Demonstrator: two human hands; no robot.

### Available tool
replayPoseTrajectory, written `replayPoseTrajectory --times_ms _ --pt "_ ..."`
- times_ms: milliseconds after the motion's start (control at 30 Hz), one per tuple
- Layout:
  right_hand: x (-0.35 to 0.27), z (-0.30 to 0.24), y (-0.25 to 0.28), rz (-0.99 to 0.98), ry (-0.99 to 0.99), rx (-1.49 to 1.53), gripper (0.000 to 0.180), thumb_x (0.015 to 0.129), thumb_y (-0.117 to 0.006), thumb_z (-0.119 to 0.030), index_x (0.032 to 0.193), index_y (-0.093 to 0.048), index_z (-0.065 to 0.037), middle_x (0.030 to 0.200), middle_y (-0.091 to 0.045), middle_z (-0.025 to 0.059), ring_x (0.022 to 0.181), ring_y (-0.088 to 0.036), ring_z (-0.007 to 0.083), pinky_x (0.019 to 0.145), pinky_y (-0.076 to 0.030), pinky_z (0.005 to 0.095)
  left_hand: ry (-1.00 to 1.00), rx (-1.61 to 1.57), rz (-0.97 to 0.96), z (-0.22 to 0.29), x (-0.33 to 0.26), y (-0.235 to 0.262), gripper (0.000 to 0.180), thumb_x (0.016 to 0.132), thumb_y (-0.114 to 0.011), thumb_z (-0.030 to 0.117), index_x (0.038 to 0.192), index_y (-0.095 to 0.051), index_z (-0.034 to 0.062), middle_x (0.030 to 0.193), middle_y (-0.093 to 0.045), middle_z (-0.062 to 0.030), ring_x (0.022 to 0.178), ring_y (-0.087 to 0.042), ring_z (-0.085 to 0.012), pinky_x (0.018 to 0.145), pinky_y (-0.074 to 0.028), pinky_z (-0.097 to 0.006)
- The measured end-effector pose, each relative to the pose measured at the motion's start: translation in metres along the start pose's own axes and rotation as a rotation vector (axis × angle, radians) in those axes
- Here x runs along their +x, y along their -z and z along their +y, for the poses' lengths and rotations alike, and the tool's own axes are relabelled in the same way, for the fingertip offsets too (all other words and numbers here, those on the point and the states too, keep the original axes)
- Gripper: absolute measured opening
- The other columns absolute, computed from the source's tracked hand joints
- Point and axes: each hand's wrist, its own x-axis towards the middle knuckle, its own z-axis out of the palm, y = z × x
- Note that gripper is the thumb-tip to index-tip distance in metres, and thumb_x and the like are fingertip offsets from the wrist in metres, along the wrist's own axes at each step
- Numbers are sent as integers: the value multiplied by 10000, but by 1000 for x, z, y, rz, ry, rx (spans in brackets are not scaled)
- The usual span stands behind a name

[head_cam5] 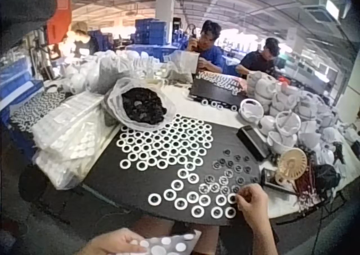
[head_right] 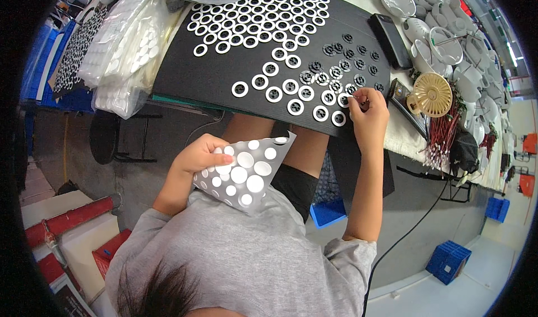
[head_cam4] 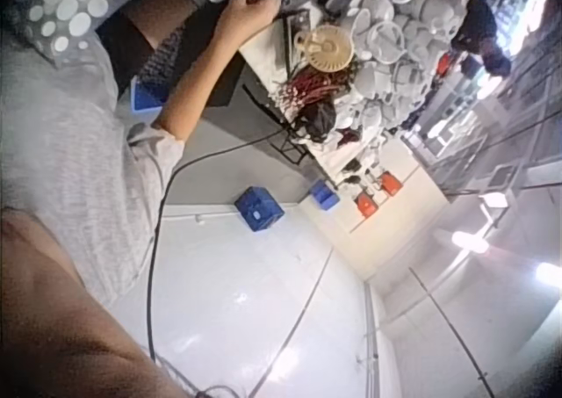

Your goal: The person sits at a workbench and repeatedly peels white circular stickers from a sheet. They place each sticker onto a black circular component arranged on the table. The person continues this repetitive assembly process throughout the clip.

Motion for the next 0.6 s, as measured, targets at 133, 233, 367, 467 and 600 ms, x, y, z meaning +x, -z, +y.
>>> replayPoseTrajectory --times_ms 133,233,367,467,600 --pt "-6 -12 2 2 86 -65 134 713 -641 -63 819 -594 4 747 -538 87 687 -534 179 626 -438 274 -1 -13 9 3 -1 -2 176 796 -620 120 840 -624 -50 756 -620 -21 648 -536 -41 564 -431 -183" --pt "-11 -11 -2 -13 114 -152 155 711 -651 -83 836 -606 -3 752 -546 93 721 -536 211 657 -436 301 -11 -19 2 3 -1 -2 179 797 -619 122 847 -623 -49 762 -620 -20 659 -537 -40 573 -433 -183" --pt "-13 -9 -1 -14 122 -181 171 712 -652 -93 852 -606 -7 767 -548 94 748 -532 225 668 -431 313 -18 -40 0 6 -1 -4 219 803 -619 158 894 -618 -42 782 -625 -25 668 -542 -38 588 -437 -182" --pt "-24 -29 2 3 157 -153 202 700 -663 -96 873 -599 -11 806 -544 102 760 -529 237 673 -432 316 -16 -35 -1 8 -3 -7 255 805 -620 176 941 -605 -39 812 -626 -30 689 -545 -39 606 -441 -185" --pt "-53 -66 -1 -100 336 86 237 674 -680 -91 880 -590 -18 893 -540 117 772 -521 258 674 -429 329 -39 83 -15 7 0 -8 250 799 -617 177 946 -585 -22 809 -609 -13 708 -534 -45 621 -433 -190"
